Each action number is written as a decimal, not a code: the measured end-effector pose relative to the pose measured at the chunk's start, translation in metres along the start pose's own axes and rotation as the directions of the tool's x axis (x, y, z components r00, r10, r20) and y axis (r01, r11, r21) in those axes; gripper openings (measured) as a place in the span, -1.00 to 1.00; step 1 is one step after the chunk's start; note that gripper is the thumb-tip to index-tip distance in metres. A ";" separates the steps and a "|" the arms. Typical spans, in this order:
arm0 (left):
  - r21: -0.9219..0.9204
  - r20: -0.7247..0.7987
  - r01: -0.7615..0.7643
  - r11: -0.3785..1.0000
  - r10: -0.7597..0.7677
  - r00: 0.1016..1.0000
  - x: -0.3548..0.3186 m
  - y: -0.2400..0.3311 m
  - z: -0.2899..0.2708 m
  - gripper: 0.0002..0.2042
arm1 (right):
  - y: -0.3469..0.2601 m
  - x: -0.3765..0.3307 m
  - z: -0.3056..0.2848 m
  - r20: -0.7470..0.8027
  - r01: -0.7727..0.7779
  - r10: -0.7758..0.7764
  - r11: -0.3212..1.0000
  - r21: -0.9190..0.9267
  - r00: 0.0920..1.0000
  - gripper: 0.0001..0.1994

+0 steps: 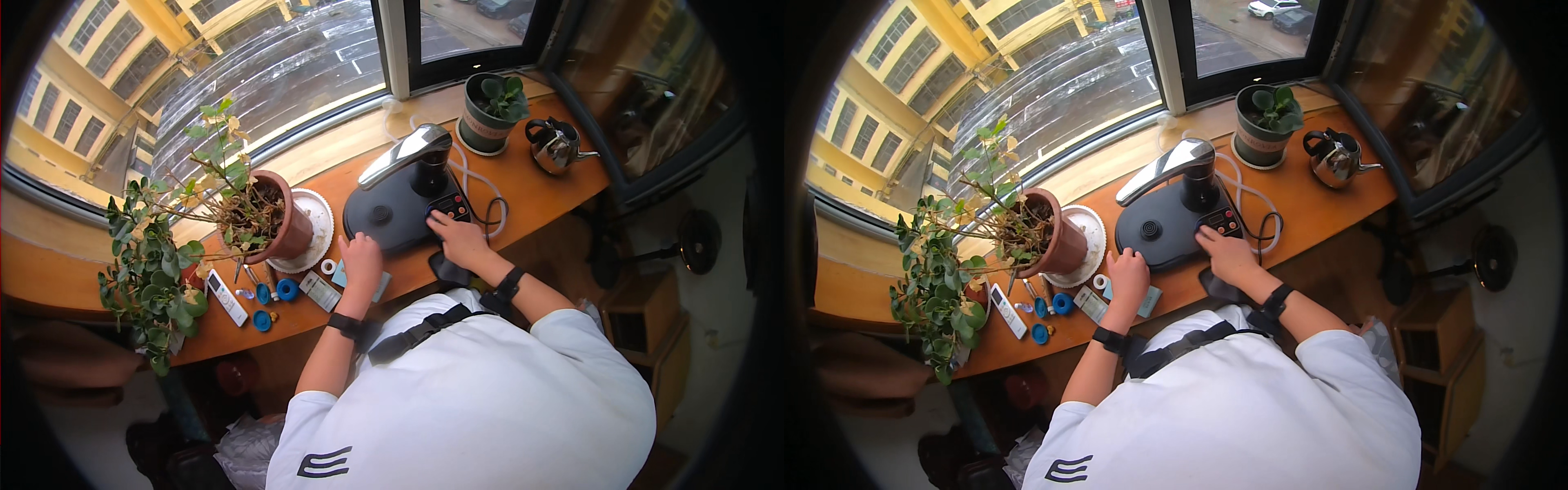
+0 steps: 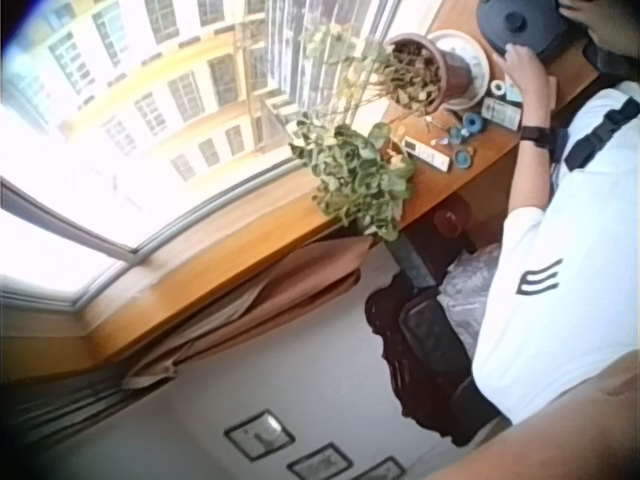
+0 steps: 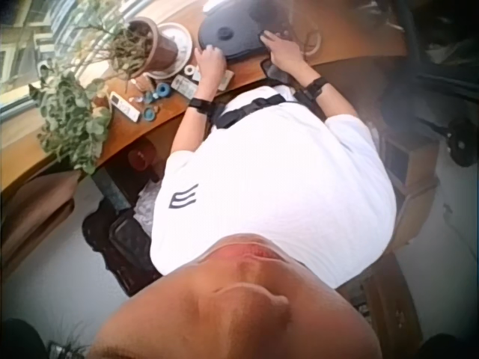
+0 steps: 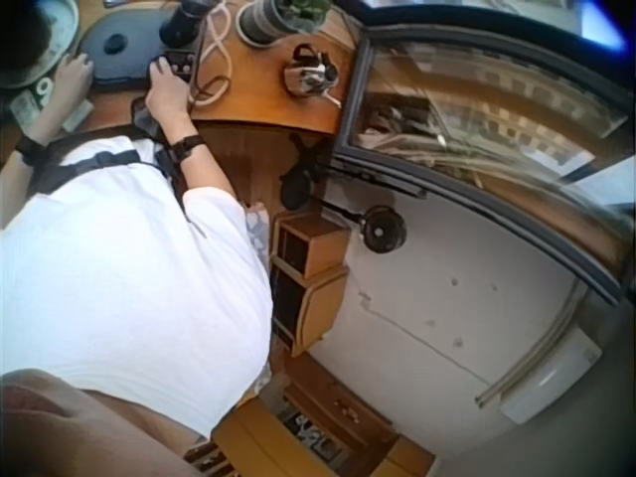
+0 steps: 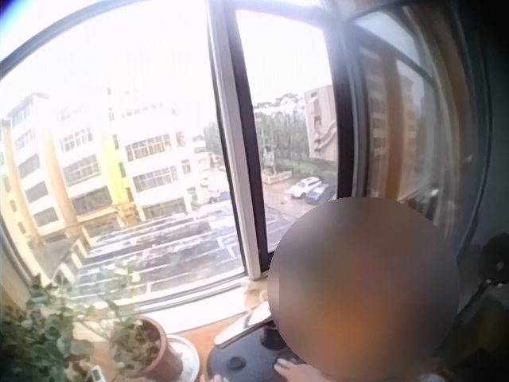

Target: The person assembles a gooseneck electric kettle by attaching the spout and handle, then connects a flexible tube to the base. They also handle a small metal pot and a black pouch on the windowsill.

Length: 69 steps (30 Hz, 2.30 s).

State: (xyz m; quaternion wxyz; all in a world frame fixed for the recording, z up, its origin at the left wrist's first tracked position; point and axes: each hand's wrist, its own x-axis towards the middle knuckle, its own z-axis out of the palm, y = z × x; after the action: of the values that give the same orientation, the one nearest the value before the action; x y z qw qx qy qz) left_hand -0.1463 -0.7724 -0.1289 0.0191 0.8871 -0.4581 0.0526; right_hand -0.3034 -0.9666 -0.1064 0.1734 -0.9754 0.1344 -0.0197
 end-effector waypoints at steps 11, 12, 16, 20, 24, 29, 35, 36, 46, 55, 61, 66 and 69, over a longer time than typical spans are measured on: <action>-0.118 -0.018 0.060 0.991 -0.062 0.998 -0.004 -0.002 -0.003 -0.87 | 0.084 0.021 -0.046 -0.190 -0.191 0.223 0.966 0.174 0.956 -0.52; -0.088 -0.010 0.064 0.994 -0.065 0.998 -0.003 -0.001 -0.001 -0.86 | 0.071 0.036 -0.054 -0.171 -0.220 0.243 0.965 0.144 0.955 -0.52; -0.065 0.129 0.070 0.995 -0.061 0.990 0.003 0.004 -0.014 -0.84 | 0.080 0.066 -0.016 -0.082 -0.178 0.172 0.981 -0.074 0.982 -0.52; -0.104 0.005 0.062 0.993 -0.062 0.998 -0.004 -0.001 -0.008 -0.84 | 0.063 0.056 -0.036 0.126 -0.181 0.193 0.979 -0.096 0.973 -0.58; -0.119 -0.062 0.057 0.991 -0.064 0.996 -0.003 0.003 -0.008 -0.84 | 0.100 0.071 -0.007 0.004 -0.070 0.072 0.983 -0.170 0.997 -0.44; -0.149 -0.068 0.064 0.987 -0.075 0.995 -0.006 -0.002 -0.002 -0.81 | 0.094 0.107 -0.018 0.150 -0.269 0.294 0.949 -0.166 0.944 -0.47; -0.195 -0.071 0.074 0.978 -0.089 0.993 -0.007 -0.004 -0.001 -0.78 | 0.096 0.048 -0.015 -0.079 -0.069 0.065 0.996 -0.049 0.995 -0.57; -0.197 -0.096 0.070 0.978 -0.091 0.991 -0.007 -0.003 0.000 -0.78 | 0.088 0.038 -0.026 -0.053 -0.064 0.062 0.997 -0.030 0.997 -0.57; -0.142 -0.036 0.071 0.987 -0.077 0.996 -0.004 0.001 -0.005 -0.81 | 0.008 0.072 -0.013 0.099 -0.043 0.080 0.941 -0.335 0.992 -0.85; -0.004 -0.043 0.038 0.999 -0.038 0.998 -0.001 0.008 -0.002 -0.84 | -0.054 0.082 0.024 -0.021 0.069 -0.072 0.990 -0.122 0.997 -0.87; -0.099 -0.082 0.023 0.995 -0.031 0.996 -0.007 -0.003 -0.006 -0.78 | -0.044 0.066 0.009 0.202 -0.008 0.051 0.978 -0.207 0.978 -0.56; -0.079 0.015 0.051 0.996 -0.050 0.999 -0.004 0.004 -0.003 -0.76 | -0.048 0.077 0.037 0.167 -0.058 0.123 0.935 -0.350 0.978 -0.45; -0.092 -0.099 0.019 0.996 -0.029 0.995 -0.004 0.001 0.002 -0.86 | -0.057 0.097 0.058 0.095 -0.135 0.201 0.874 -0.467 0.975 -0.33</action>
State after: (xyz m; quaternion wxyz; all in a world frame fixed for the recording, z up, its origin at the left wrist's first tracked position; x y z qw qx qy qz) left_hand -0.1493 -0.7696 -0.1318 0.0833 0.8870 -0.4478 0.0759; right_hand -0.1902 -0.9219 -0.1416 -0.0513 -0.9722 0.2069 0.0966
